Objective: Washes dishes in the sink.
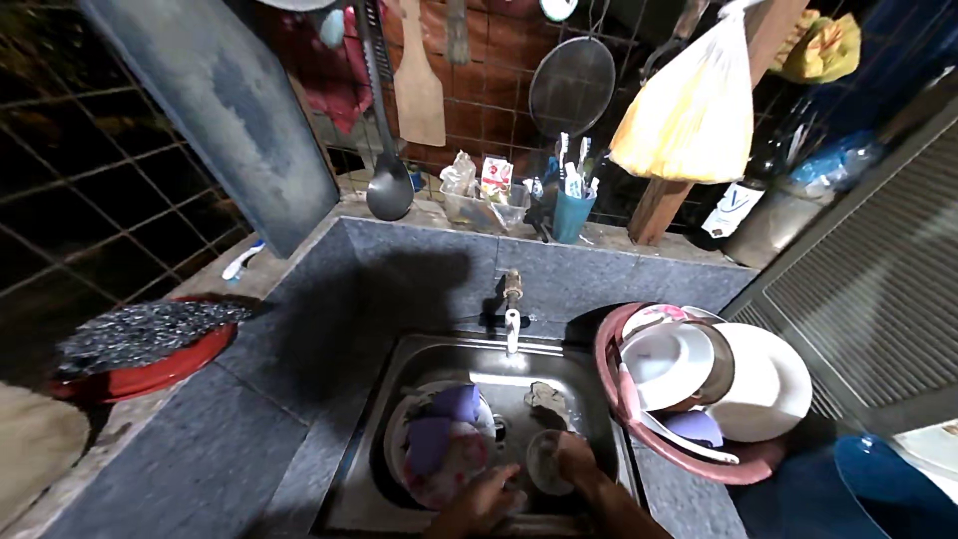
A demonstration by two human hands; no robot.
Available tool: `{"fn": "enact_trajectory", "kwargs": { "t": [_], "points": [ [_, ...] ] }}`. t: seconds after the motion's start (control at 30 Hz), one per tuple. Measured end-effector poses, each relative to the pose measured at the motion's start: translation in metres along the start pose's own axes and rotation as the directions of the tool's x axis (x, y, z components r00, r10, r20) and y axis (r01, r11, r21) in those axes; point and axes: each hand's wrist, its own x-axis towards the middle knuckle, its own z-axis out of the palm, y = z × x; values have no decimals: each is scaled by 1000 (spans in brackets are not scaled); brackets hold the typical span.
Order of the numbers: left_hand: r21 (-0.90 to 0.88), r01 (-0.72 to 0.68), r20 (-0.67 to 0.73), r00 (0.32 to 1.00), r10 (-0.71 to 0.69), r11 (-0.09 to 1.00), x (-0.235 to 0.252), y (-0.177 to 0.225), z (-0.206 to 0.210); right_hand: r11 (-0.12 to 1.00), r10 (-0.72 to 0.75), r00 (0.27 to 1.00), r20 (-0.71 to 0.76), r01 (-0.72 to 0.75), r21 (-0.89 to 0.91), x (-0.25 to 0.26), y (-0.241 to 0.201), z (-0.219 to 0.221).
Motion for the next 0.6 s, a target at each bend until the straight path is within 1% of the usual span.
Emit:
{"fn": "enact_trajectory", "kwargs": {
  "t": [0.07,0.1,0.13,0.23,0.27,0.37,0.4,0.47,0.5,0.53,0.57,0.6],
  "points": [
    [-22,-29,-25,999,28,999,-5,-2,-1,999,50,999,-4,-50,-3,5,-4,-2],
    [-43,-33,-38,999,32,998,-10,-1,-2,999,49,999,-4,-49,2,5,-7,-4],
    [-59,-49,-56,997,45,997,-14,-2,-4,1000,17,1000,-3,-17,2,4,-10,-6],
    [-63,-54,-95,994,48,997,-22,-6,-8,989,-147,989,10,147,7,4,-8,-6],
    [-56,-57,-104,993,51,997,-21,-8,-8,986,-167,986,4,167,5,4,-8,-4],
    [-37,-55,-149,988,49,998,-19,-11,-8,990,-136,990,-38,135,-32,0,-13,0],
    [-37,-53,-184,982,46,998,-17,-12,-6,992,-119,992,-40,117,-52,-3,-17,-1],
    [-65,4,-246,969,-20,998,-14,-6,-5,991,-115,993,-30,112,-79,-14,-30,-9],
    [-121,33,-277,958,-66,992,-11,0,-5,992,-123,992,-23,122,-44,-21,-36,-15],
    [-204,32,-313,945,-96,979,-5,2,-3,985,-165,986,-34,166,47,-28,-40,-18],
    [-285,7,-343,933,-108,959,1,3,-2,951,-232,972,-50,237,200,-35,-41,-18],
    [-344,-16,-351,929,-114,939,5,5,-1,882,-308,950,-45,302,361,-45,-43,-20]
  ]
}}
